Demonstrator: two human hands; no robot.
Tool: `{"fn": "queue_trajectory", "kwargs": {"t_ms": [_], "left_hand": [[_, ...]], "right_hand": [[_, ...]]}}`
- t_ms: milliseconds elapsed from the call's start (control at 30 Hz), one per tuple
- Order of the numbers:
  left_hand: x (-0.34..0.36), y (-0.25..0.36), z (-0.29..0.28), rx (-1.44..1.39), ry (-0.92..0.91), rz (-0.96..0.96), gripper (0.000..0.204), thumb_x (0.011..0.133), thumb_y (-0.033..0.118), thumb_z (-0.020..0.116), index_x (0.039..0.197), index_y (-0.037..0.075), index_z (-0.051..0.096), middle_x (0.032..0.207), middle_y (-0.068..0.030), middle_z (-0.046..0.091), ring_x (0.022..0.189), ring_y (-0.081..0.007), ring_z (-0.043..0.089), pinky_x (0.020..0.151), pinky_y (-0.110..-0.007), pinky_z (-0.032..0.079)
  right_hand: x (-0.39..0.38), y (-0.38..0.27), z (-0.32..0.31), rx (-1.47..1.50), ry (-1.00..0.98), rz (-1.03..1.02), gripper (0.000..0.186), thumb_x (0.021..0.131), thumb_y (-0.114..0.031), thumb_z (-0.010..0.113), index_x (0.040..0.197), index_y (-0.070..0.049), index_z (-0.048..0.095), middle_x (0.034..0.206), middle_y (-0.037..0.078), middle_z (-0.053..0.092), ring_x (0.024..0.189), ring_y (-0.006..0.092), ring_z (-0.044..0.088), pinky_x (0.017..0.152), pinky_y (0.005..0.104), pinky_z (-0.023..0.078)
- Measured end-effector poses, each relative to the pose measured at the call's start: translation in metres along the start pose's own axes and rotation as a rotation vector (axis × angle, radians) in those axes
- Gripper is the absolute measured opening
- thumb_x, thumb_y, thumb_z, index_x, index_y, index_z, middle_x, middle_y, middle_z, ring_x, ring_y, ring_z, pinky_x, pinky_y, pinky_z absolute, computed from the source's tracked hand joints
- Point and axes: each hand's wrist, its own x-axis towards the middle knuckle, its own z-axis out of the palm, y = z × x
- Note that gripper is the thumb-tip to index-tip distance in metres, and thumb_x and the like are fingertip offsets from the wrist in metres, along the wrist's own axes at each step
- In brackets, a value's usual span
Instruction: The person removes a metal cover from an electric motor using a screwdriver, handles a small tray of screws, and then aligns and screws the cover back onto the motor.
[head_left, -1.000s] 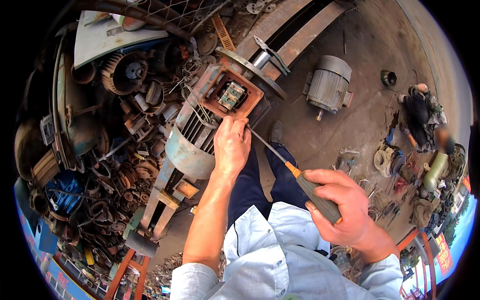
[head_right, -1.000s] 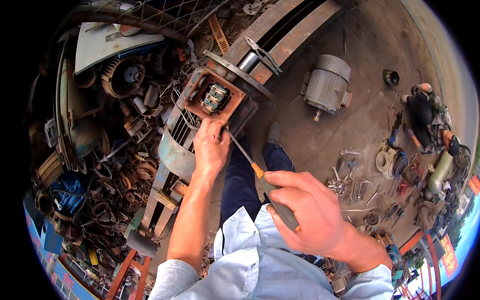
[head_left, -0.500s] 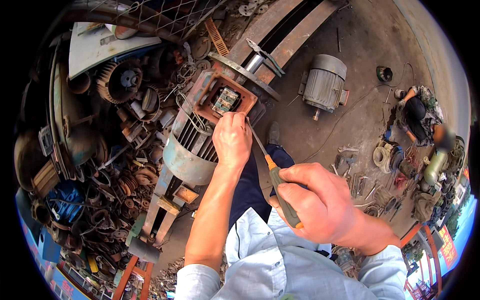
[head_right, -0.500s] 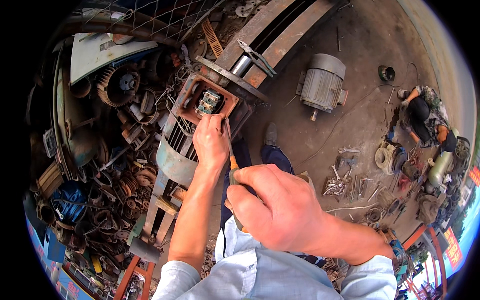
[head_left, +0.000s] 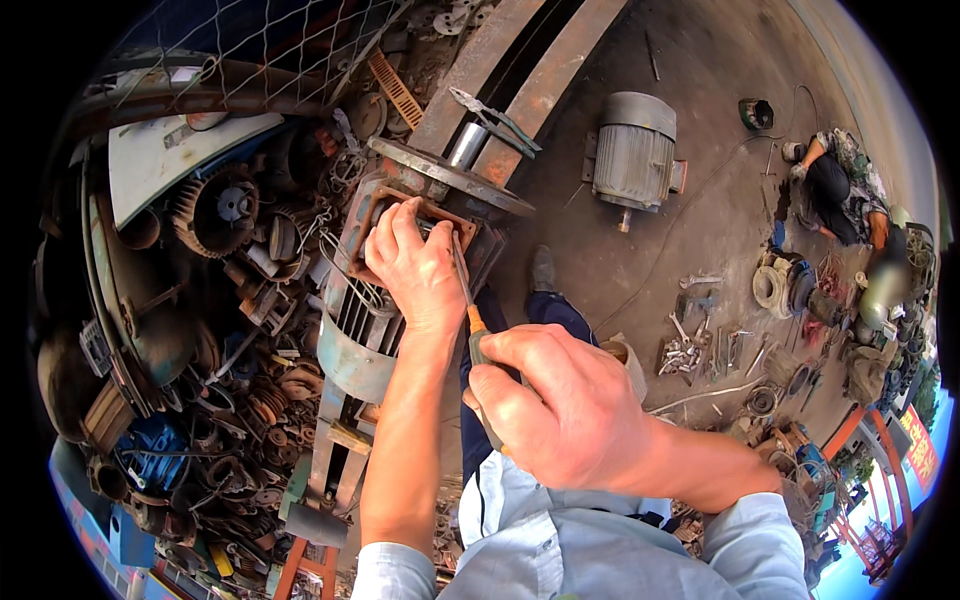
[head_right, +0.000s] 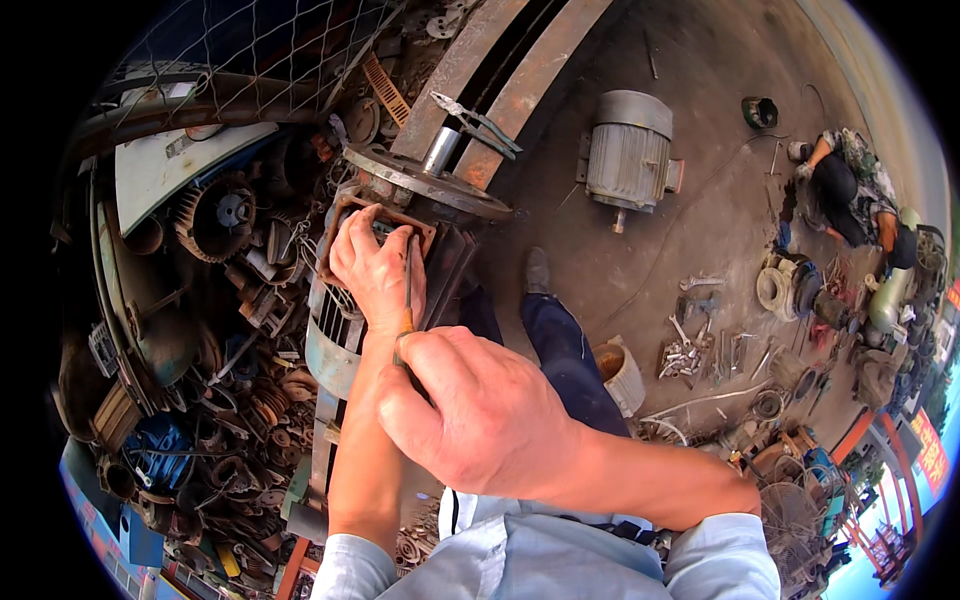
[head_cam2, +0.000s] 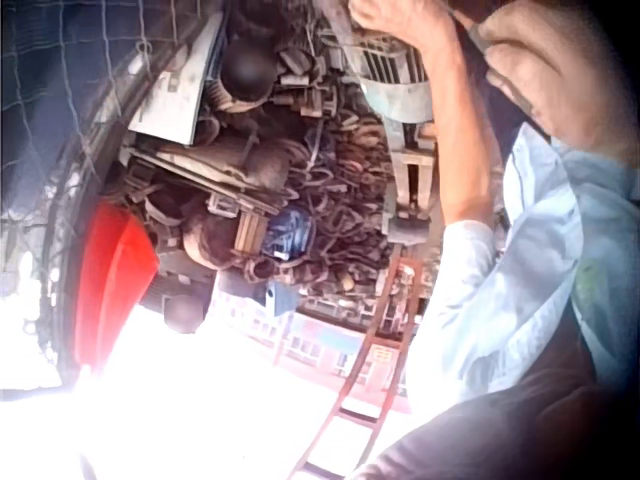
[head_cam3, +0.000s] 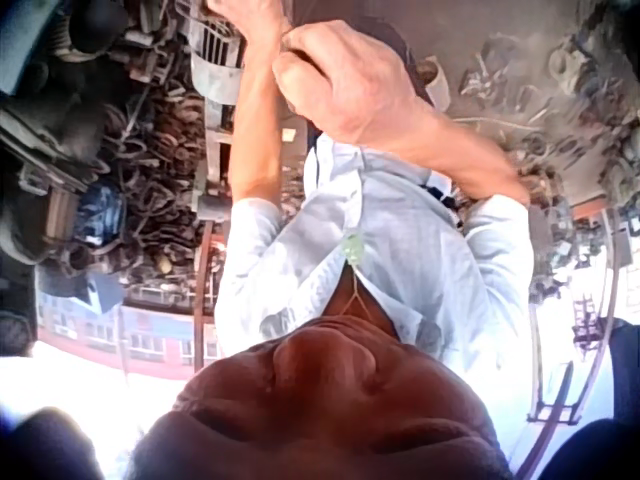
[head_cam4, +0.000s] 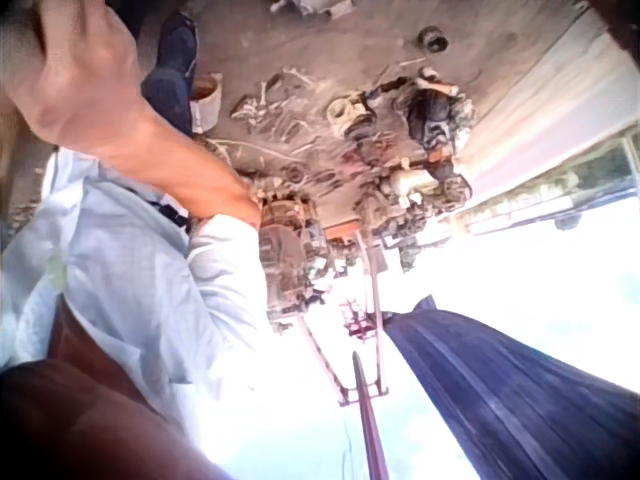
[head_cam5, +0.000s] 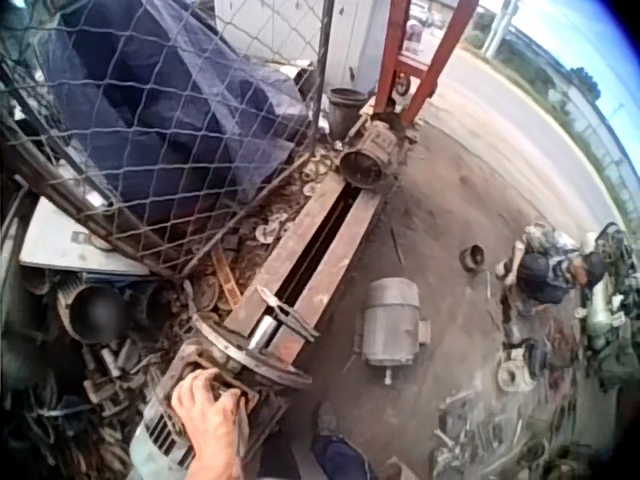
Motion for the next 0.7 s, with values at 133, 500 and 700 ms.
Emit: {"fn": "queue_trajectory", "kwargs": {"t_ms": [133,500,700], "left_hand": [[0.004,0.002,0.001,-0.052,0.032,0.006,0.014,0.073,0.015,0.073,0.087,0.012,0.073,0.119,-0.0101,0.057,0.118,-0.0311,0.049,0.099,-0.047,0.034],[0.002,0.006,0.003,-0.071,-0.063,-0.049,0.017,0.073,0.015,0.075,0.09,0.011,0.074,0.116,-0.0104,0.056,0.116,-0.0324,0.047,0.099,-0.048,0.033],[0.006,0.002,-0.003,-0.077,-0.139,-0.013,0.021,0.074,0.014,0.073,0.094,0.011,0.074,0.115,-0.011,0.057,0.115,-0.0329,0.048,0.097,-0.048,0.034]], "right_hand": [[0.006,-0.002,0.004,-0.003,0.013,0.023,0.025,0.067,-0.003,0.072,0.088,0.004,0.06,0.086,0.017,0.06,0.069,0.0267,0.064,0.053,0.031,0.054],[0.015,-0.001,0.015,-0.086,0.019,0.031,0.017,0.072,-0.017,0.064,0.081,-0.005,0.056,0.077,0.006,0.048,0.068,0.0171,0.053,0.055,0.023,0.047],[0.026,-0.007,0.021,-0.05,0.033,0.068,0.017,0.067,-0.011,0.066,0.08,-0.004,0.057,0.074,0.006,0.047,0.064,0.0179,0.052,0.054,0.0245,0.046]]}}
